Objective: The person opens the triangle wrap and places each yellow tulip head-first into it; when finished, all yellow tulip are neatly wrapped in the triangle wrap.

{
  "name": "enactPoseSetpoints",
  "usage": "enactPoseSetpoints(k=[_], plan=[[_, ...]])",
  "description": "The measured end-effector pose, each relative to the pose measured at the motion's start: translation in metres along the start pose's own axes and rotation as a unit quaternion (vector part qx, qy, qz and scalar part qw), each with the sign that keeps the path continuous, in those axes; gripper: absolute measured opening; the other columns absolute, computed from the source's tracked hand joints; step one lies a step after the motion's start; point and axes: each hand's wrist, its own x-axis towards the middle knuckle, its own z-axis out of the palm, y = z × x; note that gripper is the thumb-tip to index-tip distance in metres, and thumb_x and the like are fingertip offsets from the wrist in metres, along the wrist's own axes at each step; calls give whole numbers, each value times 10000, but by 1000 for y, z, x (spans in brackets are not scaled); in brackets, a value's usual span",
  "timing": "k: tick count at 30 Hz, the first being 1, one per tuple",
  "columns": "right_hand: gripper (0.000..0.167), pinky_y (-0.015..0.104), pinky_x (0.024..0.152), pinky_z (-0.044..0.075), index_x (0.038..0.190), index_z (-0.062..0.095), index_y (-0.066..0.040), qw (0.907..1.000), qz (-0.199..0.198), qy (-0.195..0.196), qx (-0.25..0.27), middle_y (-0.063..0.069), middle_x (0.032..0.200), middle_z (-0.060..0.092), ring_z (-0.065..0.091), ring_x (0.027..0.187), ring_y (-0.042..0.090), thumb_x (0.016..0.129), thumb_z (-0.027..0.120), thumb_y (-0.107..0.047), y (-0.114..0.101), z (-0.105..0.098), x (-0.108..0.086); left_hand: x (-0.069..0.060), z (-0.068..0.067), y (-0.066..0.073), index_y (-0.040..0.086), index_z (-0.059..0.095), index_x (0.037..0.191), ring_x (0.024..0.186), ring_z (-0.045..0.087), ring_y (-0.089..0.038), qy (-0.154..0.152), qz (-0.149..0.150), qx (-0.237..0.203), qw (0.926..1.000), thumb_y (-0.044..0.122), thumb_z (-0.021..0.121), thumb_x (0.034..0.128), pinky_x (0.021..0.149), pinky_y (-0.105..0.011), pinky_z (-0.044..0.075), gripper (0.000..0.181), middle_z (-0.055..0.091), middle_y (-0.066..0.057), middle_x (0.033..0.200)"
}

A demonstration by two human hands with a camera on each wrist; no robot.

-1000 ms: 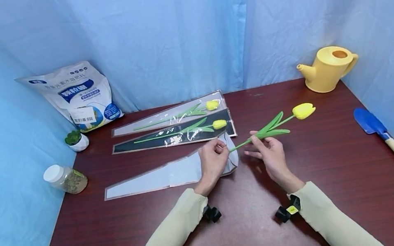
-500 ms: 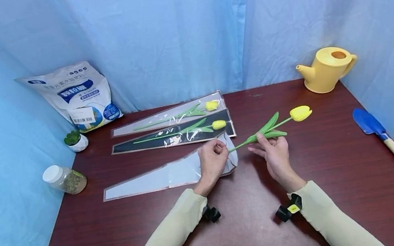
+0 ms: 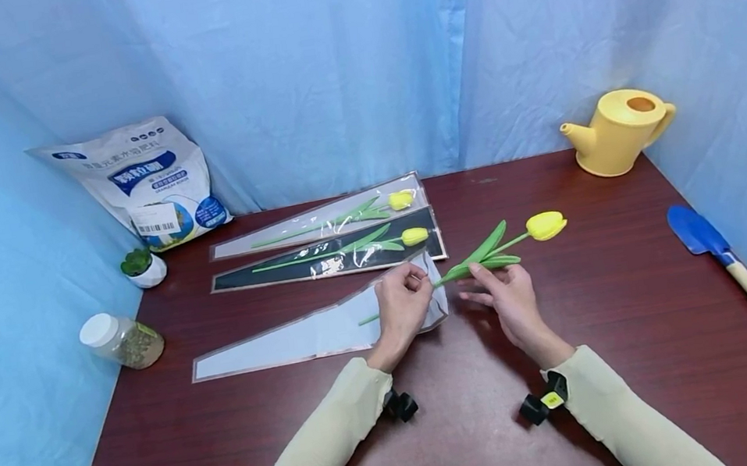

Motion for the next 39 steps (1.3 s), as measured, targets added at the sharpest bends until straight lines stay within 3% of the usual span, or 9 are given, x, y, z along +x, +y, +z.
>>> enactPoseSetpoints(k=[6,12,20,25,33,39], plan=[[71,371,717,630,1040,571,-100,9978,-47,435,492,-43,864,744,761,782,144,1004,587,-159,-6,-2,1,0,0,-1,27,708,774,516,482,5,-13,16,-2,10000,5,642,794,520,-129,390,72,671,-111,601],[58,357,700,630,1002,566,-102,9955,-75,379,860,-32,848,737,765,777,142,978,619,-104,-8,-1,0,0,0,-1,34,707,775,520,486,8,-15,31,-14,10000,6,642,796,516,-134,403,75,671,-106,603],[125,329,643,624,1039,522,-116,9986,-12,378,379,-64,875,729,765,781,126,973,623,-82,-2,1,0,-1,1,0,36,706,765,538,482,8,6,125,55,9999,-4,645,795,556,-145,418,78,664,-99,599],[46,331,685,628,1028,568,-124,9999,58,116,54,-74,882,738,763,806,148,998,598,-143,-2,2,-2,-1,1,1,43,708,773,539,481,8,-10,112,125,9999,9,647,800,550,-140,413,75,658,-93,604],[65,310,685,624,995,568,-96,9982,-1,543,272,-66,865,708,742,740,126,1024,544,-149,-5,4,-2,-1,0,2,37,708,772,534,479,7,1,143,121,9998,4,649,803,531,-132,399,74,659,-94,604],[59,314,674,623,999,565,-83,9986,122,429,291,-74,847,714,744,746,141,1012,569,-140,-3,5,-3,-2,0,3,26,705,767,528,475,7,54,197,86,9998,-1,648,798,528,-128,393,71,661,-103,601]])
